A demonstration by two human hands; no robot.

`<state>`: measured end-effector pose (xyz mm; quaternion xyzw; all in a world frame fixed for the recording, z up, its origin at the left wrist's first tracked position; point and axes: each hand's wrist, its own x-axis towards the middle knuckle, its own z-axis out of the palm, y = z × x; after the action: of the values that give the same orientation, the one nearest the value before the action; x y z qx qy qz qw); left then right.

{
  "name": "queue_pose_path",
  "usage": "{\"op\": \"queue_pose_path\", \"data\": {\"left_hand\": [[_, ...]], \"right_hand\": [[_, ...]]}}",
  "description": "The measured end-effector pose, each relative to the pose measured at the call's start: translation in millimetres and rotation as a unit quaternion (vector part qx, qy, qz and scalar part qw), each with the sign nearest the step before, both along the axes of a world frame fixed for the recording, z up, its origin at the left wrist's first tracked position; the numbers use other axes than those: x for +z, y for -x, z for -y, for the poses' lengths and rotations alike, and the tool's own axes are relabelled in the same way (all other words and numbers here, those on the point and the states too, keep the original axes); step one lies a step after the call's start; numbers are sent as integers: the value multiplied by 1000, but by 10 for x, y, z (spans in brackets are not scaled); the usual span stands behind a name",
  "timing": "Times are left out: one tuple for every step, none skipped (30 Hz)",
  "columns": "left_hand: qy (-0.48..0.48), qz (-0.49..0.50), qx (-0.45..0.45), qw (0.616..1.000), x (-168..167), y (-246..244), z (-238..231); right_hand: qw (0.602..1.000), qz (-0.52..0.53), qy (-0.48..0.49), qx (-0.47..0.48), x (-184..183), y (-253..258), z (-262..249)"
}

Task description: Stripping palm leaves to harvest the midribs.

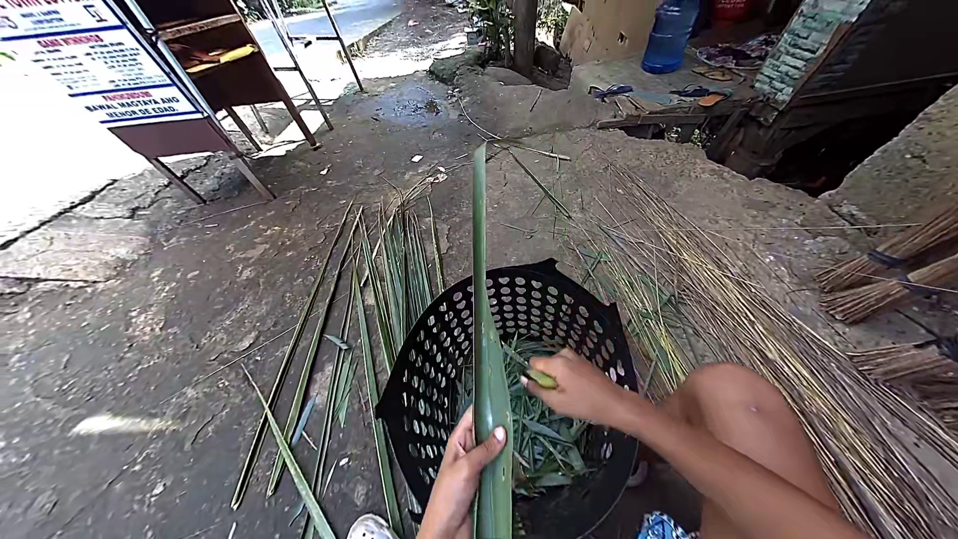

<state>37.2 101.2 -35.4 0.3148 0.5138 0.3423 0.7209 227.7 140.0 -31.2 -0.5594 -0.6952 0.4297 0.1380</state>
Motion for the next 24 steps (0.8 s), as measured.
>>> {"op": "queue_pose_path", "data": {"left_hand": [[-3,-3,15,1000,8,-14,-11],[-5,-3,22,1000,7,-22,-18],[-8,-3,24,1000,-1,-29,-17],[-8,-5,22,1000,-6,-39,-12],[-8,-5,18,1000,-5,-50,-6],[-7,-6,11,1000,-12,-58,1],[-8,-4,-2,1000,-25,-60,18],[-9,-1,-25,1000,-42,-54,53],[-7,5,-52,999,-62,-47,102],[-2,13,-74,997,-84,-46,148],[4,19,-86,996,-109,-47,185],[13,24,-90,996,-127,-45,205],[22,26,-84,996,-131,-35,207],[30,25,-71,997,-126,-18,193],[33,22,-54,998,-112,4,172],[32,18,-36,999,-97,27,150],[28,16,-21,999,-84,49,134],[22,19,-10,1000,-74,66,128],[18,24,-4,1000,-68,76,129],[16,30,-2,999,-63,82,137],[18,32,-1,999,-57,83,146],[20,33,3,999,-56,82,155],[20,32,5,999,-62,84,161],[22,33,5,999,-69,86,168]], "right_hand": [[999,13,-15,35,-31,33,48],[997,18,-33,60,-44,69,98],[995,23,-54,80,-46,104,142],[992,37,-69,96,-34,135,172],[991,60,-70,102,-6,167,187],[990,90,-55,89,34,198,186],[991,122,-31,54,83,230,168],[989,147,-4,4,131,251,124],[985,164,14,-48,173,250,58],[981,171,17,-94,201,224,-16],[977,171,15,-126,219,181,-85],[976,162,4,-142,214,132,-125],[980,149,-2,-136,206,90,-129],[985,130,-13,-108,185,63,-88],[992,104,-39,-67,132,47,-9],[994,71,-86,-18,44,41,92],[989,40,-137,38,-49,42,182],[982,23,-161,92,-101,51,241],[978,20,-160,133,-113,68,271],[975,26,-157,155,-118,91,283],[973,38,-166,159,-135,116,291],[971,55,-185,143,-166,147,305],[970,81,-199,115,-185,186,321],[972,105,-195,81,-183,229,329]]}}
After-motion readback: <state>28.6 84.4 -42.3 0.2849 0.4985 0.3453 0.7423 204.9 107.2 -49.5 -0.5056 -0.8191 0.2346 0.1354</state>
